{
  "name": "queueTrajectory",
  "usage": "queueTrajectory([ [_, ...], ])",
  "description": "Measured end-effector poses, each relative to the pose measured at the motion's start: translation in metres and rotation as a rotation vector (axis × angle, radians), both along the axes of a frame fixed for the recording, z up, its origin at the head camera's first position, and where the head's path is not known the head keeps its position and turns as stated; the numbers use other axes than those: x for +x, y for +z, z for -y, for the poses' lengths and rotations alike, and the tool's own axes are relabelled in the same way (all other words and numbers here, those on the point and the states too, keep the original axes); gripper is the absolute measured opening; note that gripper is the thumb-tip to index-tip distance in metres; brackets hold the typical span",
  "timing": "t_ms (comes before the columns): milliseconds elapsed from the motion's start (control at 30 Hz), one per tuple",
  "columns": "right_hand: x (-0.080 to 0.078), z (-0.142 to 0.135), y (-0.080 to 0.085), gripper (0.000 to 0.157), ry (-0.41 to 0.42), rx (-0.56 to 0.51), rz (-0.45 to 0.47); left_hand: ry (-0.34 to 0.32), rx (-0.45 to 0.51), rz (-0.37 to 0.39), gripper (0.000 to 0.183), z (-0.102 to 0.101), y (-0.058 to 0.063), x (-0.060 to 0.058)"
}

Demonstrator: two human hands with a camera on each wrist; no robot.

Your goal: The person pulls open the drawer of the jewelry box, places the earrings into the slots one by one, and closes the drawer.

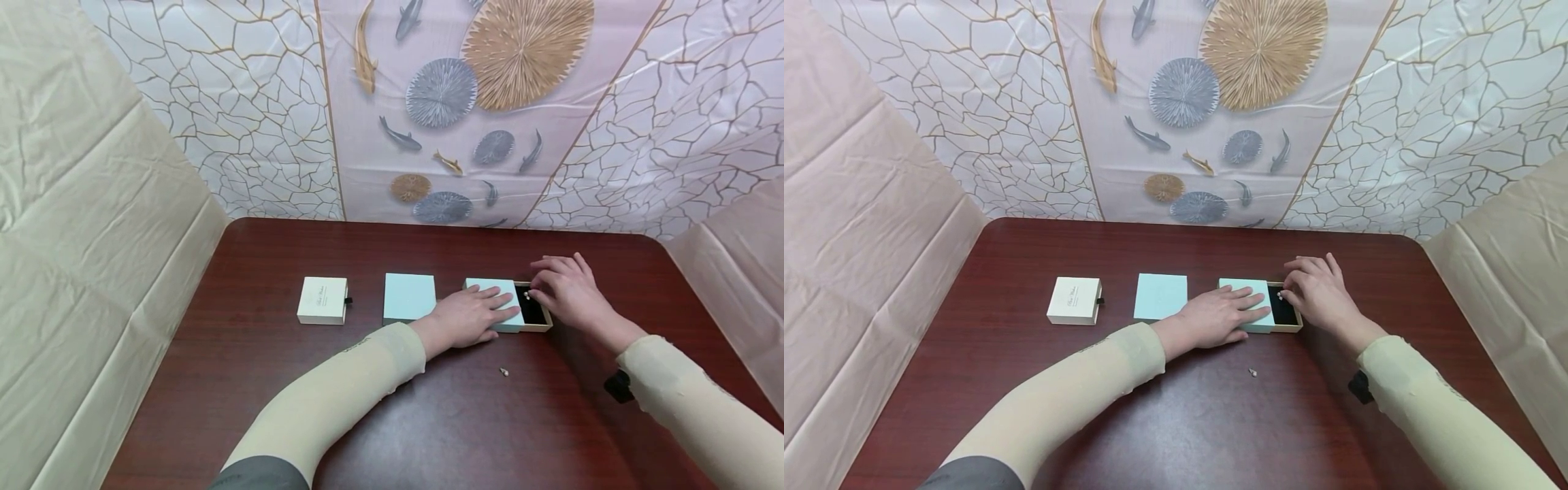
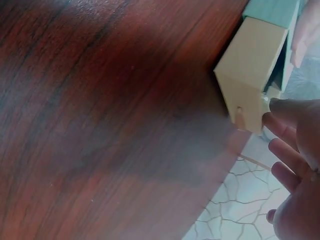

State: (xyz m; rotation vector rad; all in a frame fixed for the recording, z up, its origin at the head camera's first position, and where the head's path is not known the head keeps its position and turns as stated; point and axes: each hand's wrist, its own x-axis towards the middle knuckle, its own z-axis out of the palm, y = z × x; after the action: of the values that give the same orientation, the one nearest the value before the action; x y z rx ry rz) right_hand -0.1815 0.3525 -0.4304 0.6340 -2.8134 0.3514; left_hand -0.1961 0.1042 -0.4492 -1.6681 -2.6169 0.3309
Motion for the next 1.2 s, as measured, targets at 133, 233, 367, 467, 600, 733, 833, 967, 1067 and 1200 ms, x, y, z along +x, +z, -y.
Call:
queueTrajectory([
  [133,0.008,0.000,0.007,0.012,0.015,-0.004,-0.028,-0.004,0.005,0.004,0.061,0.000,-0.001,-0.001],
  [233,0.015,0.001,0.011,0.015,0.032,-0.014,-0.049,-0.008,0.003,-0.005,0.061,0.000,-0.002,-0.002],
  [367,0.027,0.001,0.013,0.017,0.050,-0.029,-0.056,-0.010,-0.006,-0.025,0.061,0.000,-0.002,-0.003],
  [467,0.036,0.002,0.014,0.017,0.060,-0.038,-0.059,-0.013,-0.003,-0.037,0.061,0.001,-0.002,-0.002],
  [600,0.047,0.003,0.013,0.019,0.075,-0.045,-0.076,-0.016,0.006,-0.042,0.061,0.002,-0.002,-0.002],
  [733,0.057,0.004,0.012,0.022,0.096,-0.052,-0.091,-0.015,0.004,-0.036,0.061,0.001,-0.001,-0.002],
  [833,0.064,0.006,0.010,0.023,0.105,-0.053,-0.091,-0.014,0.002,-0.029,0.062,0.000,0.000,-0.001],
  [967,0.074,0.009,0.008,0.025,0.116,-0.052,-0.087,-0.014,0.002,-0.022,0.062,0.001,0.000,-0.001],
  [1067,0.080,0.012,0.005,0.024,0.134,-0.062,-0.099,-0.013,-0.001,-0.025,0.063,0.001,0.000,-0.002],
  [1200,0.086,0.015,0.000,0.019,0.165,-0.078,-0.121,-0.012,-0.001,-0.029,0.063,0.001,0.000,-0.002],
])
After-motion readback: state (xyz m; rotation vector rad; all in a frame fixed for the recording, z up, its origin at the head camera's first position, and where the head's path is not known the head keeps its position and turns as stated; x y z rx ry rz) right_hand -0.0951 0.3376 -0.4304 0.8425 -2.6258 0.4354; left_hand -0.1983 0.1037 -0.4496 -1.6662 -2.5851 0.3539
